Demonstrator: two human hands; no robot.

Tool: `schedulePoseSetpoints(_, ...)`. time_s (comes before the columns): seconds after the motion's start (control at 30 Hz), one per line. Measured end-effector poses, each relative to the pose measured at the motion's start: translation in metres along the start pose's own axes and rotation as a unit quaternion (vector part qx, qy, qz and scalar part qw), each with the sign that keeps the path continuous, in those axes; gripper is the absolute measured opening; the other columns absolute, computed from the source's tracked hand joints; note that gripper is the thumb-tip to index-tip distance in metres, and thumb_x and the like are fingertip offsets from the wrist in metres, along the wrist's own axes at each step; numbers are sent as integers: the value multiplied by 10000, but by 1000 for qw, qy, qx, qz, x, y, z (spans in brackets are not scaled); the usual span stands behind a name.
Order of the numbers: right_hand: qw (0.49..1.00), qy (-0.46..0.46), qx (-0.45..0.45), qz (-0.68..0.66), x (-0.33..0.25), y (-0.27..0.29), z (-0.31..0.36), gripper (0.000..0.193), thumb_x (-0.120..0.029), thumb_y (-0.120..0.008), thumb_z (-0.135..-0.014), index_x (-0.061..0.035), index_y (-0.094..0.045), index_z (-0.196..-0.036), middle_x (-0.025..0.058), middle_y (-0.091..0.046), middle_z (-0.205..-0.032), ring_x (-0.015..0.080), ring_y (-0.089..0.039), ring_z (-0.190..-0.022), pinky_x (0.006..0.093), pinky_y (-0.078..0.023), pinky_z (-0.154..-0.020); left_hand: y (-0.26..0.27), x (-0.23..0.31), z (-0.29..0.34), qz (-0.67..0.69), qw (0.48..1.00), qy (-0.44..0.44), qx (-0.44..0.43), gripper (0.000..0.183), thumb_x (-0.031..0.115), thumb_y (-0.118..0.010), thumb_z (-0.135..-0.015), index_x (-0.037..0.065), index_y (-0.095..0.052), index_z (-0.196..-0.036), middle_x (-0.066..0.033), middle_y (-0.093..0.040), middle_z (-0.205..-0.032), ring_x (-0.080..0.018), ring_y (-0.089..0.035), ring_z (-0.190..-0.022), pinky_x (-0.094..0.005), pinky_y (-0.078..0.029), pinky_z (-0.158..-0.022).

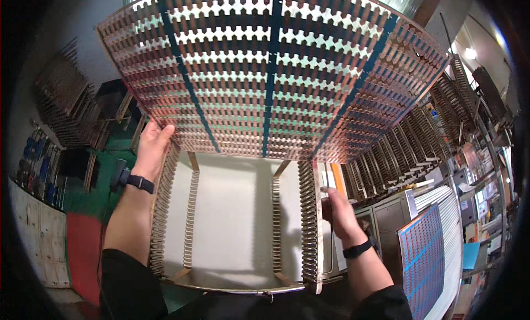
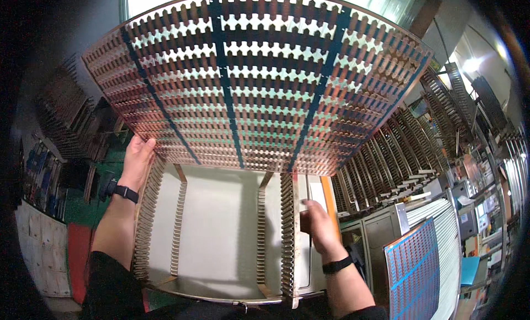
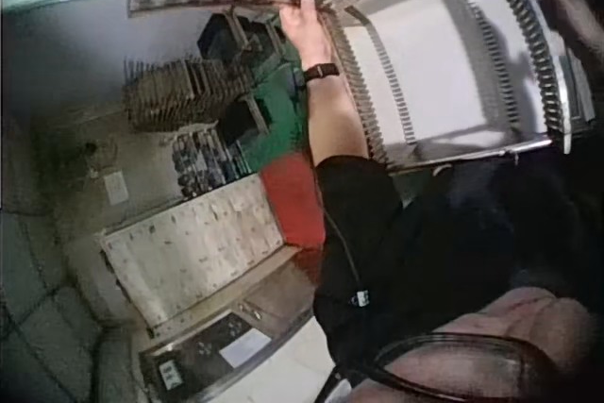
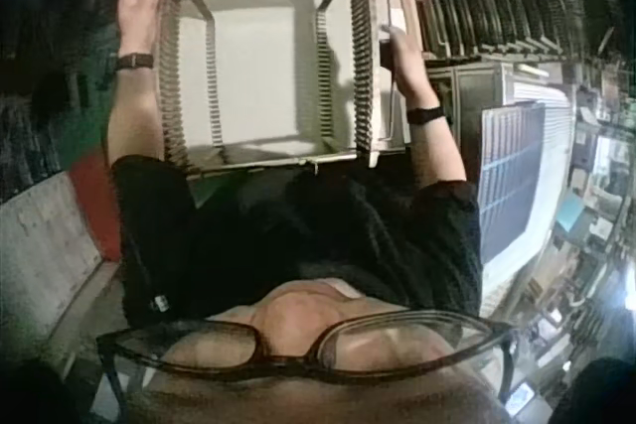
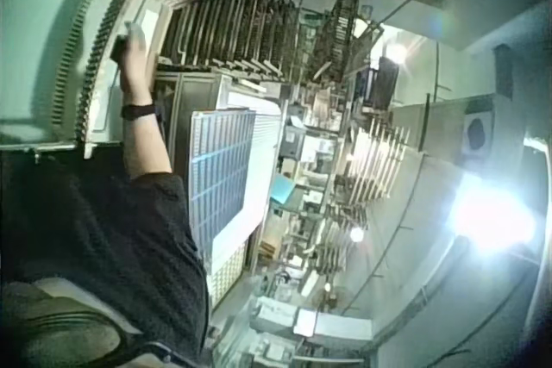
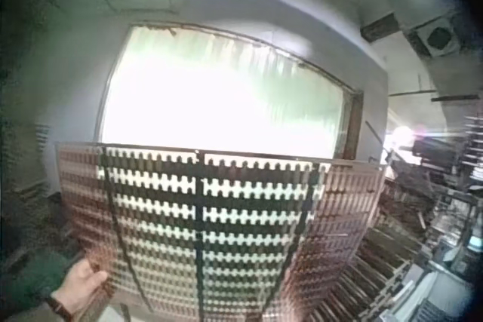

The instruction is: The person is picking up thin printed circuit boards from a stack and placing them into the slots of a storage rack on a fabrication floor.

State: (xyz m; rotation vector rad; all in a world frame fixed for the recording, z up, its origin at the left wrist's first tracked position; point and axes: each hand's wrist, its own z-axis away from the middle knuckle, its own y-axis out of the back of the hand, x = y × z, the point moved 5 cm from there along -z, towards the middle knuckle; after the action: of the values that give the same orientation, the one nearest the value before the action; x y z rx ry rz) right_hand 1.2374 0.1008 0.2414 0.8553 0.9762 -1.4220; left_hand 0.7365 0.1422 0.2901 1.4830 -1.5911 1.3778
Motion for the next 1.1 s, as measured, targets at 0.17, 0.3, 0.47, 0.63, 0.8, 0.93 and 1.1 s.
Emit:
schedulePoseSetpoints(0.17, 996, 67, 31, 55, 14, -5, -3, 202, -215, -510, -1038, -49, -618, -1080, -32, -547, -747, 62, -469, -604, 234, -397, -533, 2, -15, -3, -45, 998, 35, 13, 339, 165, -668, -960, 78, -553, -1267, 25, -641, -1129, -25, -547, -840, -201, -428, -676)
schedulePoseSetpoints(0.3, 983, 86, 47, 158, 8, -5, 5, 192, -191, -526, -1029, -30, -630, -1032, -42, -510, -669, 54, -445, -556, 235, -377, -503, 10, -16, 3, -50, 997, 40, 44, 298, 196, -621, -995, 115, -539, -1270, 67, -603, -1044, -12, -463, -708, -188, -385, -602)
schedulePoseSetpoints(0.47, 955, 136, 88, 248, -14, 35, -3, 207, -149, -571, -993, 23, -660, -1064, 13, -602, -760, 91, -533, -712, 257, -455, -664, 23, -21, 2, -51, 997, 32, 50, 307, 211, -618, -1000, 107, -538, -1277, 46, -614, -1132, -28, -551, -871, -190, -434, -690)
schedulePoseSetpoints(0.63, 916, 142, 129, 353, -36, 110, -11, 210, -117, -565, -963, 44, -663, -1056, 96, -660, -847, 152, -597, -775, 309, -488, -722, 11, -19, -2, -25, 998, 18, 63, 282, 152, -615, -997, 93, -543, -1263, 42, -626, -1125, -9, -488, -770, -188, -374, -630)
schedulePoseSetpoints(0.8, 821, 259, 251, 443, -57, 116, -18, 361, -180, -626, -908, 28, -593, -1201, 213, -622, -1058, 361, -612, -942, 399, -484, -893, -3, -14, -3, -26, 998, 13, 56, 287, 136, -594, -1006, 93, -534, -1283, 46, -622, -1111, -6, -466, -741, -191, -358, -606)
schedulePoseSetpoints(0.93, 918, 351, 156, 96, -103, 38, -42, 515, -95, -556, -994, 54, -354, -1443, 199, -534, -1329, 245, -518, -1251, 349, -434, -1044, 17, -22, -2, -35, 998, 24, 49, 325, 128, -583, -1010, 71, -514, -1323, 7, -622, -1193, -49, -550, -906, -215, -429, -737)
schedulePoseSetpoints(1.1, 947, 302, 71, 86, -114, 41, -85, 363, -196, -517, -1046, 57, -526, -1306, 100, -645, -1120, 152, -586, -1035, 281, -466, -911, 5, -20, -6, -57, 998, 9, 25, 386, 141, -595, -1005, 18, -490, -1355, -42, -607, -1264, -121, -556, -1112, -280, -431, -967)
